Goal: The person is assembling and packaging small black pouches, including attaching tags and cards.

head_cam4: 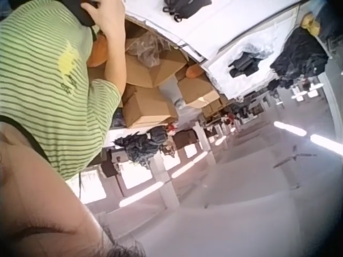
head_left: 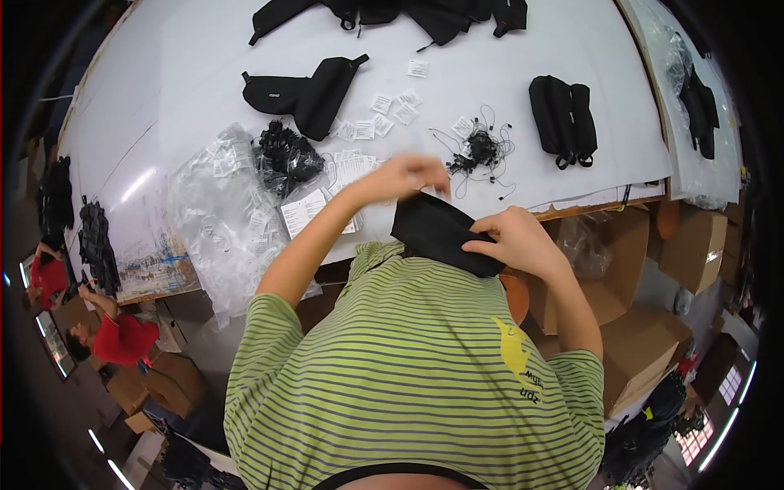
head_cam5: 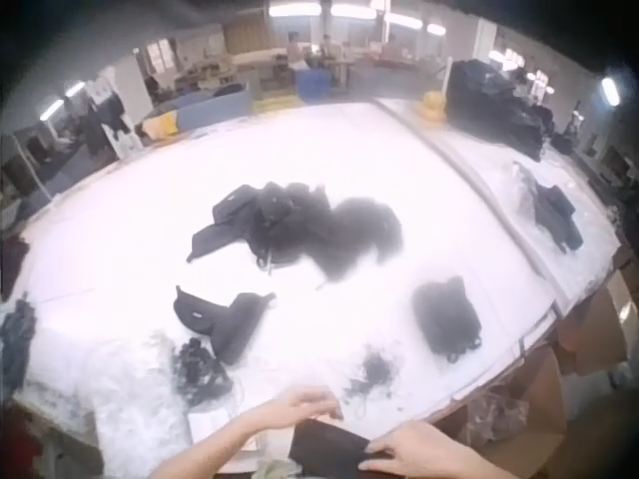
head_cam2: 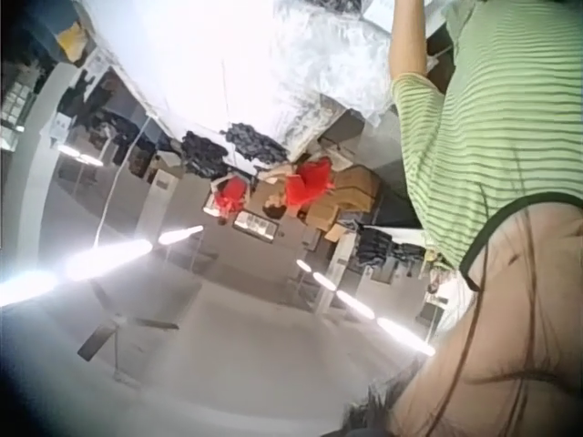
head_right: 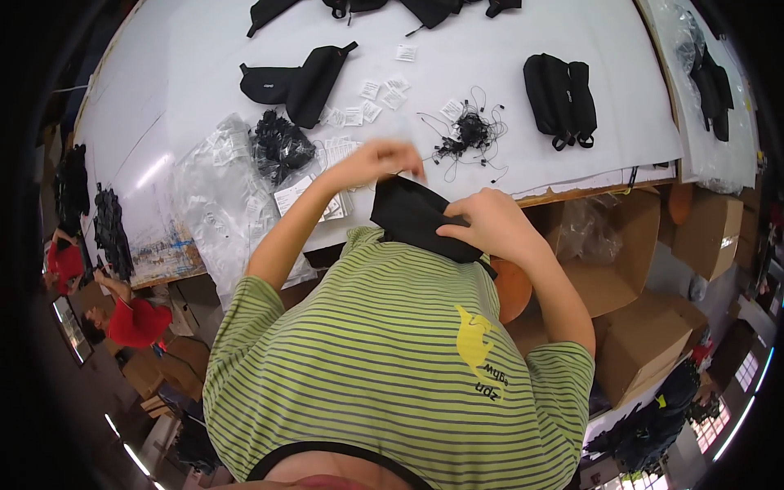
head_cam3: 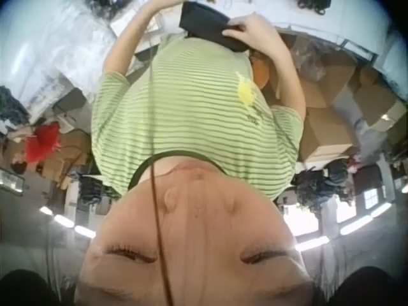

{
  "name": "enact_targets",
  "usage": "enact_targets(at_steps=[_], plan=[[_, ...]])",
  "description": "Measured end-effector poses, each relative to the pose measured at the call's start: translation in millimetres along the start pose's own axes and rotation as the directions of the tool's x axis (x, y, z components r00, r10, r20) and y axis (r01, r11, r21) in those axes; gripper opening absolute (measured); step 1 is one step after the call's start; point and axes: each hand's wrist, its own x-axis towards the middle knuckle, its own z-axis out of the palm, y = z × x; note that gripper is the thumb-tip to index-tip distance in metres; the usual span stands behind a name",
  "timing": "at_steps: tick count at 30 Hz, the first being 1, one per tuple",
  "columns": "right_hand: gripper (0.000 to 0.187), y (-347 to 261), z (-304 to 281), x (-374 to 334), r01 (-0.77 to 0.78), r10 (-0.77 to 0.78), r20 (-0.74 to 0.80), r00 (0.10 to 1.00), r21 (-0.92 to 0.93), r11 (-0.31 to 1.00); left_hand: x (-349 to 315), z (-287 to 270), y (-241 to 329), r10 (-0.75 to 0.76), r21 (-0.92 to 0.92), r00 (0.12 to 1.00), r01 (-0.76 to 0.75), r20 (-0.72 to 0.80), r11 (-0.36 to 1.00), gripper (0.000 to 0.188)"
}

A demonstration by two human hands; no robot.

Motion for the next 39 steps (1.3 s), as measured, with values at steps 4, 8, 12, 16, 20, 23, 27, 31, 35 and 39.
enact_targets(at_steps=[4,8,12,16,20,23,27,31,35,39], plan=[[0.024,8.3,9.4,-7.1,0.062,-0.055,-0.125,0.991,0.050,0.997,23.0,-28.1,-108.2,0.263,0.577,0.636,0.354,-0.726,0.736,0.025],[0.021,17.8,12.7,-19.8,0.081,-0.069,-0.230,0.971,0.044,0.996,12.4,-41.9,-127.7,0.273,0.615,0.609,0.468,-0.745,0.635,0.030],[0.019,22.4,13.6,-23.4,0.044,-0.070,-0.372,0.926,-0.078,0.996,2.5,-59.5,-136.0,0.208,0.627,0.675,0.464,-0.708,0.626,0.027],[0.016,25.5,15.3,-22.3,0.082,-0.151,-0.420,0.895,-0.176,0.981,-2.0,-59.4,-114.9,0.235,0.657,0.693,0.438,-0.681,0.613,0.015],[0.016,30.5,17.7,-15.5,0.106,-0.232,-0.459,0.858,-0.283,0.953,4.2,-39.1,-42.4,0.252,0.458,0.562,0.261,-0.788,0.850,0.010],[0.015,28.0,18.6,-12.3,0.120,-0.303,-0.477,0.825,-0.377,0.919,-4.4,9.4,33.1,0.385,0.349,0.506,-0.168,-0.772,0.922,0.011],[0.014,11.8,7.7,-7.8,0.183,-0.388,-0.486,0.783,-0.417,0.891,-14.1,38.2,59.0,0.528,0.621,0.752,-0.206,-0.394,0.756,0.010],[0.014,2.3,2.6,-6.8,0.207,-0.368,-0.552,0.748,-0.333,0.920,-22.6,43.3,50.1,0.565,0.843,0.761,-0.045,-0.319,0.536,0.032],[0.016,-9.9,7.1,-7.8,0.229,-0.326,-0.648,0.688,-0.232,0.945,-29.2,58.0,29.8,0.003,-0.429,0.686,-0.459,-0.728,0.778,0.079],[0.019,-18.4,21.9,1.9,0.361,-0.311,-0.718,0.623,-0.089,0.928,-30.7,76.1,16.5,-0.110,-0.797,0.843,-0.444,-0.526,0.410,0.062]])
